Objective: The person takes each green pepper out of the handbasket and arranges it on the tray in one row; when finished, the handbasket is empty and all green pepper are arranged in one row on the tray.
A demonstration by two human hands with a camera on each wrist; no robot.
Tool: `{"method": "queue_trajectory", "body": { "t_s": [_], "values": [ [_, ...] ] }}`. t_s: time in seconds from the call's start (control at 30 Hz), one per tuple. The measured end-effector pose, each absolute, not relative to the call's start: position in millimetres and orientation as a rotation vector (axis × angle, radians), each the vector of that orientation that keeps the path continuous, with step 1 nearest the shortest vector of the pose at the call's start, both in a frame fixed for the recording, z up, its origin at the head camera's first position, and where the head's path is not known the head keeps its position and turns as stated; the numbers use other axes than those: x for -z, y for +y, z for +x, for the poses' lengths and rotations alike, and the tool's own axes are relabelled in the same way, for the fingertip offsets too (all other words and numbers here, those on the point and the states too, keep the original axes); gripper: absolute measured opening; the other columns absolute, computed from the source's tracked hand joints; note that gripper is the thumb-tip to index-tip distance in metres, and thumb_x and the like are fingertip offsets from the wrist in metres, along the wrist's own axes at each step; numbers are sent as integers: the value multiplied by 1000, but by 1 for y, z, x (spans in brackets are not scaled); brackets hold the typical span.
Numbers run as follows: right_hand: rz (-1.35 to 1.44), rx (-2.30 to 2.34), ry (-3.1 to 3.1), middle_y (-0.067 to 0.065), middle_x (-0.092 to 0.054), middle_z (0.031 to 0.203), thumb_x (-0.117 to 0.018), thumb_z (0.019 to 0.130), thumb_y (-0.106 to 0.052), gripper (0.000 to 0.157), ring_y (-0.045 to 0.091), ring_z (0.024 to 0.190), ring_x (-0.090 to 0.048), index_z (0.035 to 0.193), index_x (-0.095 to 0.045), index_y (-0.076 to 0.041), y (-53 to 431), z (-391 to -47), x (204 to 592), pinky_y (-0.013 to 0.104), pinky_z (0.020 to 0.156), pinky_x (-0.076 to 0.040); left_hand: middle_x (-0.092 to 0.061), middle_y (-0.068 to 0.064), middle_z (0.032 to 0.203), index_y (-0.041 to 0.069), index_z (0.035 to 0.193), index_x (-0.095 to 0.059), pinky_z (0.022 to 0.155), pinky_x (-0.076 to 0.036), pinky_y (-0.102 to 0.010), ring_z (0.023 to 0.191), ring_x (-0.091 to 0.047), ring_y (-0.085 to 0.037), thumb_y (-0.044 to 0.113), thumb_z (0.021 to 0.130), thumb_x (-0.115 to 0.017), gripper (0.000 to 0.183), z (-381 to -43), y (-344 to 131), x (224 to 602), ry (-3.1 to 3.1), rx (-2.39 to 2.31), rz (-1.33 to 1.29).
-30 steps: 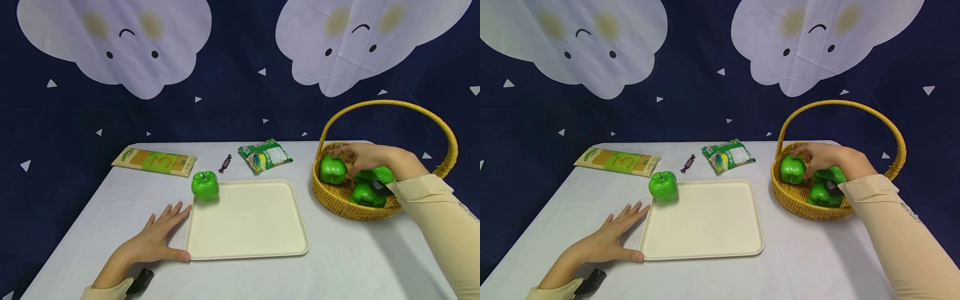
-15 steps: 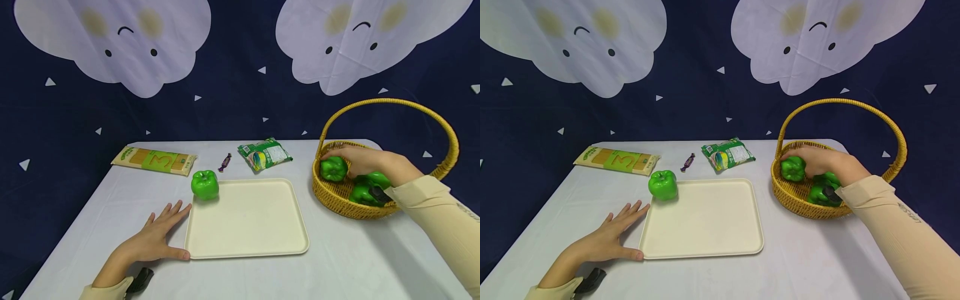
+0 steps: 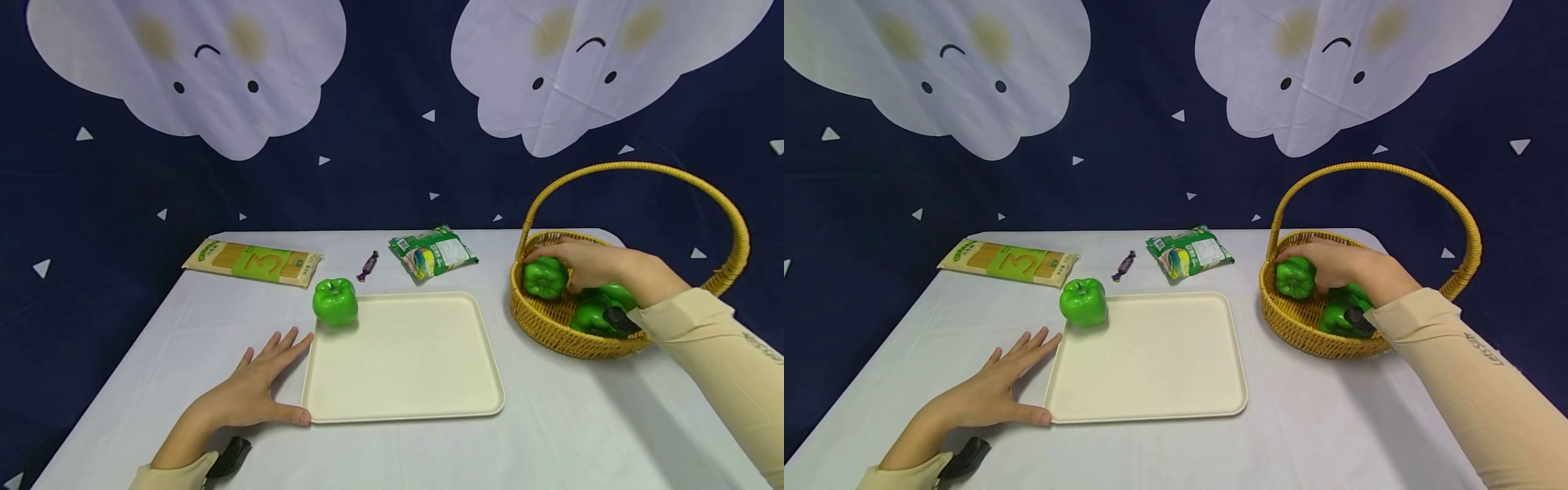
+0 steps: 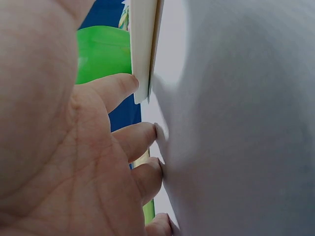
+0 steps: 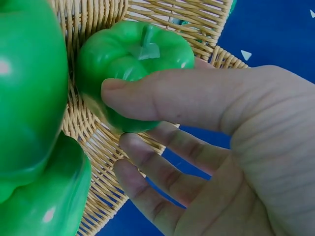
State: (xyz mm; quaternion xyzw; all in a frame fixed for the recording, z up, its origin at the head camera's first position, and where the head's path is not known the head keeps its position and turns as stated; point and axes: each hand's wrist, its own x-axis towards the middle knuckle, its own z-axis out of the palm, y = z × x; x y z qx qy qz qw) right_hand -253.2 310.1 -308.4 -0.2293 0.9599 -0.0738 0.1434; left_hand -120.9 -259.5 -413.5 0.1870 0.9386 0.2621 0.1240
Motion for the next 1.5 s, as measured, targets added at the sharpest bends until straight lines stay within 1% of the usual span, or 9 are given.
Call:
{"method": "queue_trajectory", "body": {
  "t_s": [0.13, 0.23, 0.5, 0.57, 0.67, 0.77, 0.83, 1.1, 1.5],
  "values": [
    [-667, 209, 2774, 31, -58, 144, -81, 73, 21, 85, 42, 119, -61, 149, -62, -12, 310, -253, 309, 55, 90, -58, -20, -26, 177, 24, 171, -30, 116, -3, -91, 162, -10, -61, 64, 68, -95, 129, -122, -259, 413, 2737, -763, 553],
    [-681, 206, 2785, 29, -60, 143, -82, 71, 20, 84, 40, 118, -61, 147, -64, -13, 311, -253, 309, 54, 91, -57, -20, -25, 178, 24, 171, -30, 116, -3, -91, 162, -10, -61, 64, 67, -95, 129, -122, -259, 413, 2738, -763, 555],
    [-685, 228, 2788, 26, -63, 142, -83, 69, 20, 83, 34, 112, -60, 143, -67, -14, 309, -254, 309, 47, 88, -53, -21, -26, 177, 24, 171, -30, 117, -2, -90, 162, -10, -61, 65, 67, -95, 129, -123, -259, 413, 2732, -763, 546],
    [-690, 222, 2790, 26, -64, 142, -84, 68, 20, 82, 35, 115, -62, 142, -67, -13, 308, -254, 309, 48, 89, -54, -20, -26, 178, 24, 171, -30, 117, -2, -90, 162, -10, -61, 64, 67, -95, 129, -123, -259, 413, 2731, -764, 547],
    [-694, 213, 2791, 25, -65, 142, -85, 68, 19, 82, 42, 123, -63, 141, -67, -13, 307, -254, 309, 54, 95, -57, -20, -26, 178, 24, 171, -30, 117, -2, -90, 162, -10, -61, 64, 67, -95, 129, -123, -259, 413, 2731, -765, 548],
    [-687, 209, 2790, 25, -65, 142, -85, 68, 19, 81, 47, 129, -62, 140, -67, -14, 306, -254, 309, 62, 100, -55, -20, -26, 178, 24, 171, -30, 117, -2, -90, 162, -10, -61, 65, 67, -94, 129, -123, -259, 413, 2731, -760, 544],
    [-681, 209, 2790, 24, -65, 142, -86, 68, 18, 81, 48, 129, -61, 139, -67, -14, 306, -255, 309, 64, 102, -54, -20, -26, 177, 24, 171, -30, 117, -2, -90, 162, -10, -61, 66, 67, -94, 129, -123, -259, 413, 2732, -757, 541],
    [-700, 219, 2775, 21, -68, 135, -89, 69, 13, 77, 40, 116, -66, 138, -66, -14, 305, -257, 309, 62, 97, -57, -21, -26, 177, 24, 171, -31, 117, -2, -90, 162, -10, -61, 66, 66, -94, 130, -122, -258, 414, 2736, -757, 528],
    [-702, 200, 2765, 23, -69, 133, -92, 70, 9, 78, 44, 118, -66, 139, -65, -14, 305, -261, 312, 64, 100, -56, -21, -26, 177, 24, 171, -31, 117, -2, -90, 162, -9, -61, 66, 66, -95, 130, -121, -258, 414, 2737, -759, 521]
  ]
}}
